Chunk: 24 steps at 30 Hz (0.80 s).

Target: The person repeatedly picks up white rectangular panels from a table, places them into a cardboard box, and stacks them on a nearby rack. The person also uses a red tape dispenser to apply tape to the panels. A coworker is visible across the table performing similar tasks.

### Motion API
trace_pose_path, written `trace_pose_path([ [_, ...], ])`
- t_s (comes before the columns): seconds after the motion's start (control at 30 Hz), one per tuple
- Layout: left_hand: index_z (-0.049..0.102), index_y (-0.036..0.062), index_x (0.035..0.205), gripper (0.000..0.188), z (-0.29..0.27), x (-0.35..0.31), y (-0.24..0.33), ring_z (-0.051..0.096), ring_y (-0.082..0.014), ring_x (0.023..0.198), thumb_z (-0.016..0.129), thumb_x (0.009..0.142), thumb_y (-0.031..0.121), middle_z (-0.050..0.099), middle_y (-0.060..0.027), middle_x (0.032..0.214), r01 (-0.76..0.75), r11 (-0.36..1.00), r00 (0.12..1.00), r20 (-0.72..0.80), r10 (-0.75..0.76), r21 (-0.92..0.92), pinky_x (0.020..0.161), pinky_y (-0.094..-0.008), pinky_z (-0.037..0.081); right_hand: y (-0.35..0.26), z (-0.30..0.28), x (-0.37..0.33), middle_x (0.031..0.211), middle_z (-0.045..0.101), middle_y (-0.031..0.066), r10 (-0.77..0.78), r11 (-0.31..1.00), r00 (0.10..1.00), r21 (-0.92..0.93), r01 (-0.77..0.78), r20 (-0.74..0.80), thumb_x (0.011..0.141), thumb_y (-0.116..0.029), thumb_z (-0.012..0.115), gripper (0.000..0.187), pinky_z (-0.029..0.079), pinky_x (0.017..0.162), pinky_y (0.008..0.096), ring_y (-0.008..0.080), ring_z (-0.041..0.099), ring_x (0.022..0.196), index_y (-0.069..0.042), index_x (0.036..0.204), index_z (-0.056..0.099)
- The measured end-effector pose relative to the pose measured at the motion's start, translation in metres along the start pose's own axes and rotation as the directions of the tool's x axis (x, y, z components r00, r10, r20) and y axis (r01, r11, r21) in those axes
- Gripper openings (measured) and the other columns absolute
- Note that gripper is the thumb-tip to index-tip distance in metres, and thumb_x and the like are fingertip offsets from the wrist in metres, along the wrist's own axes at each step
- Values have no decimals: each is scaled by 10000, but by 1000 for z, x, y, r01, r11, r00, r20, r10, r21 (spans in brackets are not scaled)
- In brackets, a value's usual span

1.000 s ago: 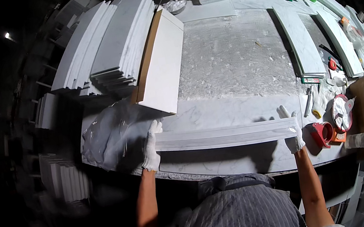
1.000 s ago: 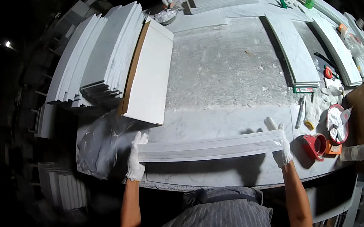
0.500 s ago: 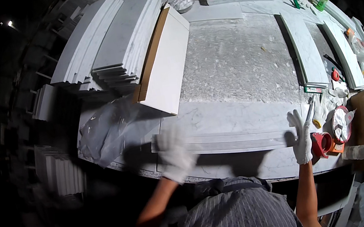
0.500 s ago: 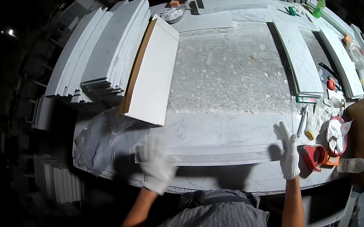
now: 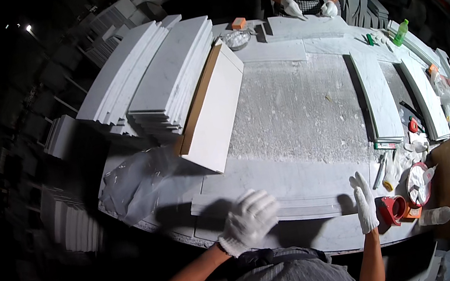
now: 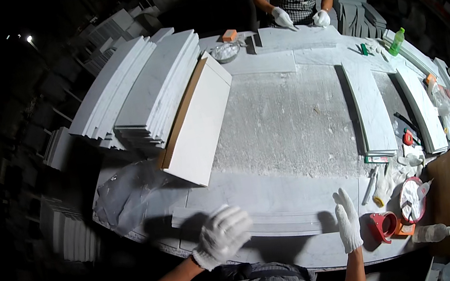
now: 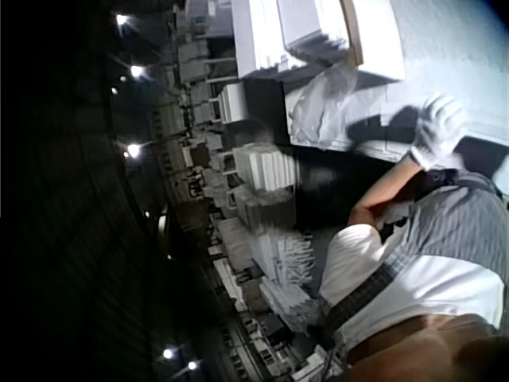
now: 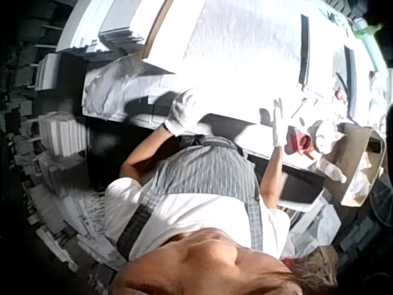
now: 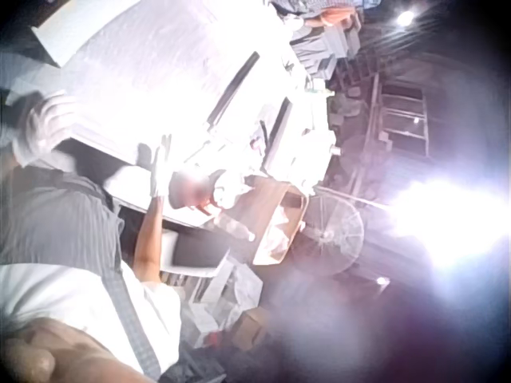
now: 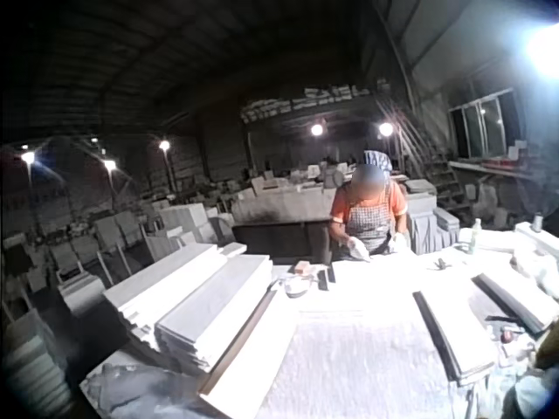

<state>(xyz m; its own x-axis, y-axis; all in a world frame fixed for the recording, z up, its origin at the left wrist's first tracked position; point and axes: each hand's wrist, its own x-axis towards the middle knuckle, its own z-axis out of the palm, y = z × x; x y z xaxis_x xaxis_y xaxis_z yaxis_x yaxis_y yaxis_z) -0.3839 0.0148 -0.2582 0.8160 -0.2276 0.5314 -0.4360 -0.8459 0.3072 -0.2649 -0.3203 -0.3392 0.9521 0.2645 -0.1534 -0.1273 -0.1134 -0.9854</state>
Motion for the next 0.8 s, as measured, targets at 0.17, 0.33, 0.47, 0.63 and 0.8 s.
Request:
trace_pose_path([
  [0.17, 614, 90, 1177, 387, -21, 29, -51, 528, -312, 1150, 711, 841, 256, 563, -112, 1229, 219, 962, 976, -29, -217, 165, 993, -441, 426, 2, 2, -2, 1409, 502, 181, -8, 1000, 1000, -3, 8, -21, 998, -263, 532, 586, 352, 1082, 342, 237, 467, 1309, -25, 1497, 338],
  [0.33, 507, 100, 1320, 547, -31, 54, -130, 483, -344, 1211, 684, 852, 320, 511, -126, 1323, 471, 813, 878, -96, -468, 341, 979, -501, 413, -5, 2, -1, 1435, 470, 208, 3, 1000, 1000, -25, -4, -20, 974, -132, 534, 574, 347, 1094, 350, 260, 449, 1336, 5, 1491, 326],
  [0.47, 502, 98, 1232, 546, -31, 77, -181, 544, -330, 1116, 729, 798, 340, 567, -128, 1169, 523, 579, 818, -178, -547, 626, 917, -476, 454, 2, 0, 0, 1428, 479, 215, -23, 1000, 999, 8, 24, -27, 961, -111, 530, 575, 343, 1100, 363, 268, 458, 1333, 7, 1488, 332],
  [0.63, 500, 110, 1104, 522, -21, 93, -210, 611, -272, 1023, 767, 748, 383, 602, -96, 1061, 486, 373, 729, -131, -672, 790, 728, -442, 533, -5, -3, -6, 1415, 495, 217, -22, 997, 1000, -74, 21, -11, 953, -105, 519, 578, 350, 1095, 367, 271, 477, 1318, 4, 1489, 332],
  [0.8, 554, 103, 1027, 257, -11, 98, -226, 641, -253, 958, 638, 856, 276, 634, -74, 985, 423, 300, 747, -142, -649, 855, 682, -398, 548, -11, -9, -10, 1401, 509, 217, -74, 992, 997, -105, 70, -29, 963, -161, 522, 574, 358, 1089, 367, 272, 487, 1309, 4, 1483, 343],
])
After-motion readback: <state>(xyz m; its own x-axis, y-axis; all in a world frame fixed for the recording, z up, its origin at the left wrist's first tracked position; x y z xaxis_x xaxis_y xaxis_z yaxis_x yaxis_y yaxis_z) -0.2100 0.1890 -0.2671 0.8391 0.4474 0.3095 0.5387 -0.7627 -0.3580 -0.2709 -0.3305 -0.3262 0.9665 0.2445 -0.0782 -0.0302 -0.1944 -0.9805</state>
